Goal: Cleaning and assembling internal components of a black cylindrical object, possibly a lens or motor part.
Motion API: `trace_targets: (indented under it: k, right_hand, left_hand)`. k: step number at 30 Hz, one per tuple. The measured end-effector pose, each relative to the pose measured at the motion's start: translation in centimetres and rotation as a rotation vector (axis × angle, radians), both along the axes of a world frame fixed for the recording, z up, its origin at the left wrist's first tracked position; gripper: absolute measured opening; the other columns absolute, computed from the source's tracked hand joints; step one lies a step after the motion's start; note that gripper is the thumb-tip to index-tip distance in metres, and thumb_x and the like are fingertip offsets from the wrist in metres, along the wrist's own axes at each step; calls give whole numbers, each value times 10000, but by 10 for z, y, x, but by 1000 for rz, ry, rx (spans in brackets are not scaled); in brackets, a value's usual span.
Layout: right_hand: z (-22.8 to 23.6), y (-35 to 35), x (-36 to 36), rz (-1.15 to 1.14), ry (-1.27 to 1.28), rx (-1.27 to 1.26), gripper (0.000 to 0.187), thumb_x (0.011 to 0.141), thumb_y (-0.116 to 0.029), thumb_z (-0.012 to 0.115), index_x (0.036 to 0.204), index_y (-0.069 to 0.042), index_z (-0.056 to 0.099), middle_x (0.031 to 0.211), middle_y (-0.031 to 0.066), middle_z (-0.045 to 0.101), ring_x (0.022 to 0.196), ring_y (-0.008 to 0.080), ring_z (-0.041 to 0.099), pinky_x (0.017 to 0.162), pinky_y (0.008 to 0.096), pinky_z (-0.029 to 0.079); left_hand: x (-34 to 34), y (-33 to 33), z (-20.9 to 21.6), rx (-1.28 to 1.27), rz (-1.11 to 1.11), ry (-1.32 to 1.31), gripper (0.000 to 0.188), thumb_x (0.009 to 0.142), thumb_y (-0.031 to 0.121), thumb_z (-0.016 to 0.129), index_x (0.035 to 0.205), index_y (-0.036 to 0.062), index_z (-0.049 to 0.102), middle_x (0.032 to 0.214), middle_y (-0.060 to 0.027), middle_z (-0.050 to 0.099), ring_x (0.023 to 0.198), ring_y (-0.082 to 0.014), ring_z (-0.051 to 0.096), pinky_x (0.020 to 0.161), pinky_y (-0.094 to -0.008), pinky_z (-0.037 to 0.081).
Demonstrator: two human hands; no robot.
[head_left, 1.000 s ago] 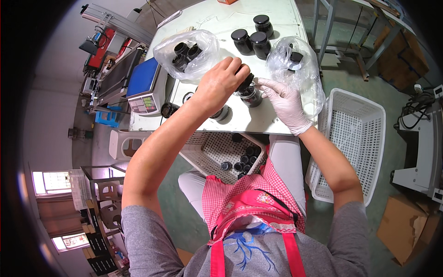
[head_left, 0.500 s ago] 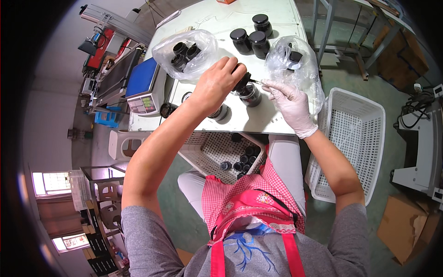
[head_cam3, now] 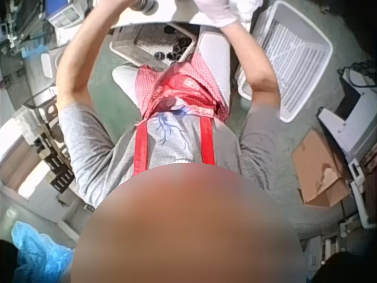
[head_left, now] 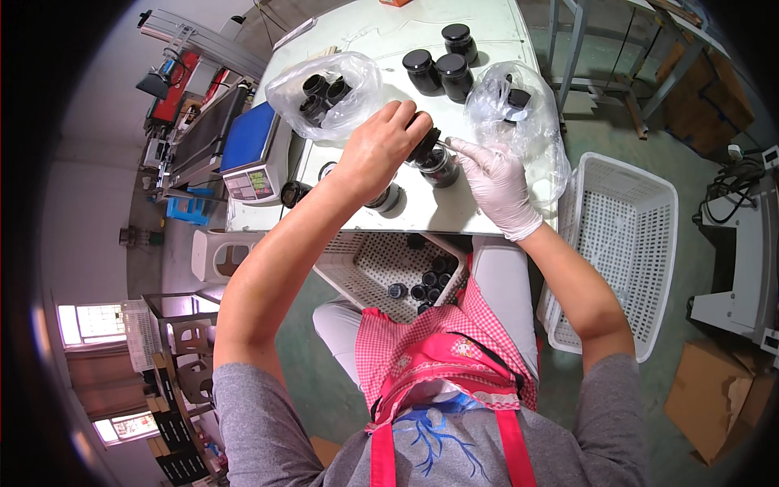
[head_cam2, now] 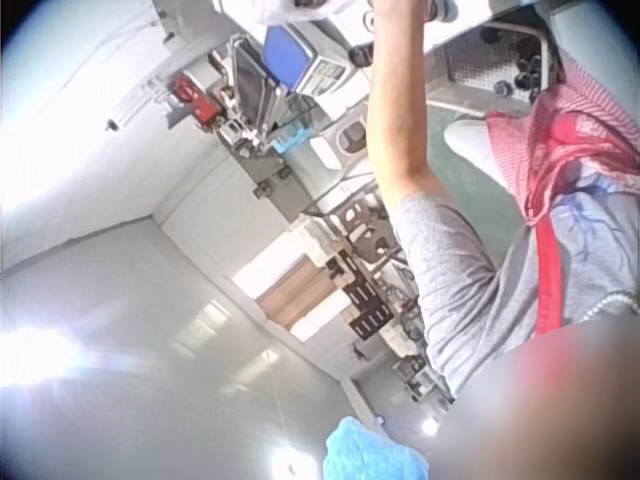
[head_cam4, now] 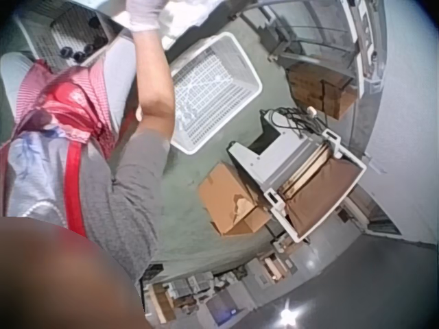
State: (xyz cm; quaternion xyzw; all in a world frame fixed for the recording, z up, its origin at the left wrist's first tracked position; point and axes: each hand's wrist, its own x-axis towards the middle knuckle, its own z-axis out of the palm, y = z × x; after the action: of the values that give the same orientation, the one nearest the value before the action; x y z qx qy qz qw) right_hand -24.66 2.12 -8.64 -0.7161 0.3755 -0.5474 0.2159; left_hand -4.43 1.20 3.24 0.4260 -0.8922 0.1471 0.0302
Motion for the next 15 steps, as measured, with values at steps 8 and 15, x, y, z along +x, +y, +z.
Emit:
trace_targets:
  k: [8, 15]
  right_hand:
    - [5, 4, -6, 102, -113, 39, 318, 912, -15, 698, 1206, -107, 778, 981, 90, 782, 829, 278, 676, 808, 378, 539]
    - [-16, -12, 2, -97, 123, -244, 352, 909, -41, 715, 1247, -128, 759, 1030, 77, 775, 804, 289, 667, 842, 393, 527]
  left_hand:
    - [1, 0, 0, 41, 35, 30, 446, 747, -57, 666, 1159, 57, 539, 1118, -135, 561, 1120, -328, 589, 913, -423, 552]
    - [0, 0, 1, 58, 41, 32, 450, 748, -56, 666, 1166, 56, 540, 1126, -136, 561, 1122, -336, 587, 915, -424, 551]
